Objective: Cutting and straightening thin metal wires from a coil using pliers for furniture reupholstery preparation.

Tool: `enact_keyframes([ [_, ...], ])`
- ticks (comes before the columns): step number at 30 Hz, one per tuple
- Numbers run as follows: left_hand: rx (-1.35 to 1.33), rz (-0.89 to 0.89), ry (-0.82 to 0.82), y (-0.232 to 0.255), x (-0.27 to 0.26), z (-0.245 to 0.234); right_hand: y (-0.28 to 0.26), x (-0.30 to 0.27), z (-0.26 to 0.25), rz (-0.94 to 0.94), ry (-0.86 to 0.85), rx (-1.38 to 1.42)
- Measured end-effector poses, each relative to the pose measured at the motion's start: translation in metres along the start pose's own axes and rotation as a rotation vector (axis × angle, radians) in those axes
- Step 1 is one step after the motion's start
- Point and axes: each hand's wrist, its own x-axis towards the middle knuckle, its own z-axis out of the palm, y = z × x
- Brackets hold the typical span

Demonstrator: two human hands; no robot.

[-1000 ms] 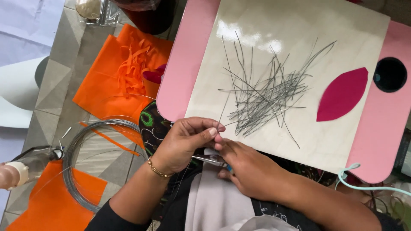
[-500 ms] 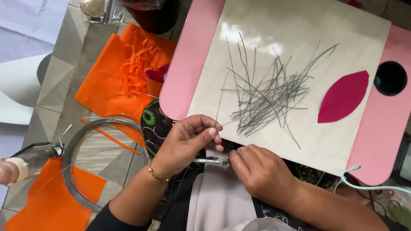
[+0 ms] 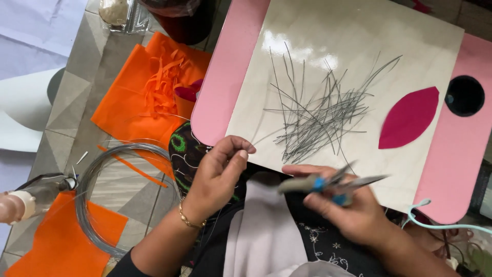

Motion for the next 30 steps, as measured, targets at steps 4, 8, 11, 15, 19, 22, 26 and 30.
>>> enact_keyframes([
  [4, 0.129, 0.041, 0.001, 0.008, -0.008, 0.014, 0.015, -0.005, -0.007, -0.08, 0.214, 0.063],
  [8, 0.221, 0.132, 0.009, 0.018, -0.015, 0.026, 0.021, 0.004, -0.004, -0.152, 0.315, 0.432],
  [11, 0.312, 0.185, 0.013, 0.017, -0.019, 0.034, 0.021, 0.005, 0.0, -0.164, 0.457, 0.473],
  [15, 0.389, 0.214, -0.015, 0.021, -0.025, 0.045, 0.019, 0.005, 0.001, -0.233, 0.578, 0.506],
  [19, 0.409, 0.219, -0.036, 0.019, -0.031, 0.052, 0.016, 0.001, -0.002, -0.22, 0.621, 0.514],
  [22, 0.425, 0.232, -0.044, 0.017, -0.036, 0.056, 0.018, -0.005, -0.004, -0.264, 0.595, 0.565],
  [26, 0.461, 0.253, -0.021, 0.015, -0.045, 0.064, 0.018, -0.017, -0.005, -0.294, 0.596, 0.57],
  [30, 0.477, 0.273, -0.007, 0.015, -0.055, 0.074, 0.018, -0.029, -0.007, -0.319, 0.587, 0.618],
])
